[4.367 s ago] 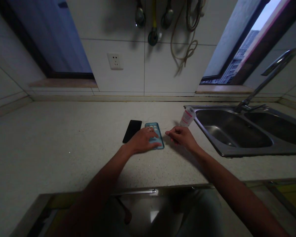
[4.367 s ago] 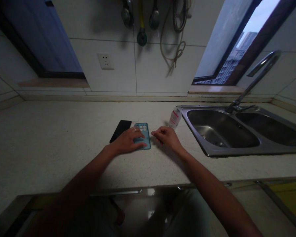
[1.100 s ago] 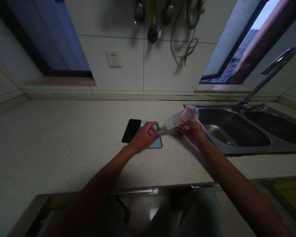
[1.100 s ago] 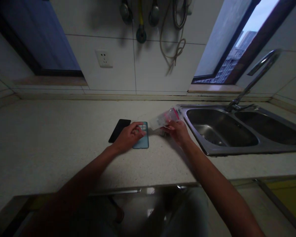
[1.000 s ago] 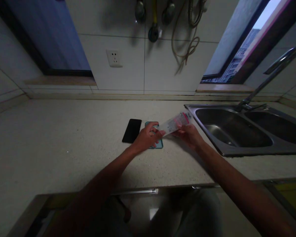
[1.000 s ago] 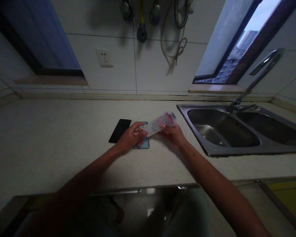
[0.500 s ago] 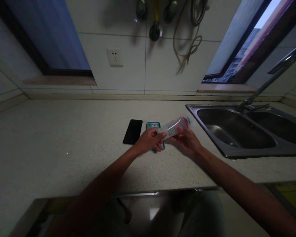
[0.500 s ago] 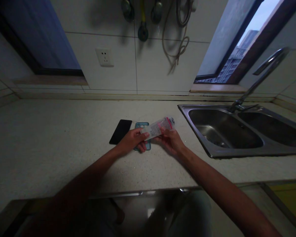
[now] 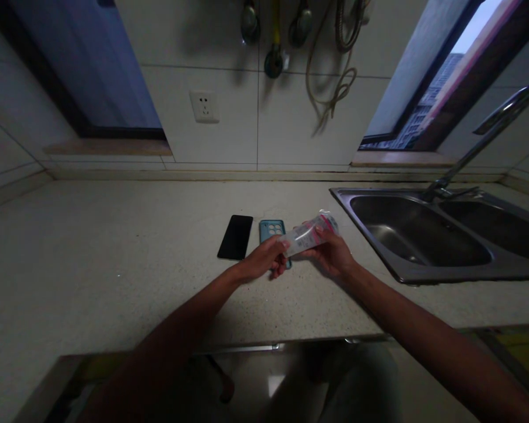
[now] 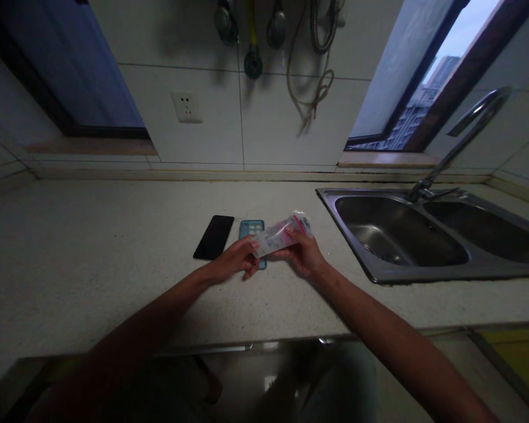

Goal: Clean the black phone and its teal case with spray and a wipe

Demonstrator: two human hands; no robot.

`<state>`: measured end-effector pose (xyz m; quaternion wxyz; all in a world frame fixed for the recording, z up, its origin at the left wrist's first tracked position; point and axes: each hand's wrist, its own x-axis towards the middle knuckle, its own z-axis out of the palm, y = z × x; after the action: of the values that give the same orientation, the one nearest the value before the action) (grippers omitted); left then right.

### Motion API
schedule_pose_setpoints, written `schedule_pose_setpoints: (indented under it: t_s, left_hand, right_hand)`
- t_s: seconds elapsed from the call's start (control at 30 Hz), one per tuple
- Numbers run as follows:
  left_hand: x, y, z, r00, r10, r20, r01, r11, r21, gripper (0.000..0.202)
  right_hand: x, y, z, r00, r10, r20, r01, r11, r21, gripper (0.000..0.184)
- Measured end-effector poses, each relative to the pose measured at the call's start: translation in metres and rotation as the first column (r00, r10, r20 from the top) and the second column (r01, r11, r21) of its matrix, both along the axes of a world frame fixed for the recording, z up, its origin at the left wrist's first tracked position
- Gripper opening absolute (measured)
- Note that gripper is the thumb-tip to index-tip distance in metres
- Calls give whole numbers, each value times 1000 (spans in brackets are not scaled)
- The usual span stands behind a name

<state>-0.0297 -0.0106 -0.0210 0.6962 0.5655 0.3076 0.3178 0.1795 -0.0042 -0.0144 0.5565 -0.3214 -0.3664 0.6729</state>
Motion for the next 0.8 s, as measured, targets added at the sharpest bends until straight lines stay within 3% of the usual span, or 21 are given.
schedule_pose_setpoints:
  t_s: [0.2,0.3,0.37,0.53,0.7,0.8]
  left_hand:
    - [3,-1,3,997,78,-17,-78,997,-28,39]
    - [8,-2,14,976,193,101,-187,980,-60,35]
    - [11,-3,23,955,221,196,-219,975,-30,38]
    - [8,-4,28,967,213,141,-228,968,104,47]
    - [1,7,16,917,398,19,-389,884,258,40]
    - [0,9,13,874,482,-67,-421,819,389,36]
  right_hand:
    - [1,4,-4,997,13,-78,-14,1000,-10,35]
    - [4,9,-2,972,-14,-235,5,999,-36,28]
    - [6,12,0,943,-42,-330,31,999,-37,24]
    - [9,12,3,935,-33,-353,43,999,22,23]
    - [12,13,2,959,12,-285,6,998,62,26]
    - [17,14,5,959,52,-278,-32,997,76,36]
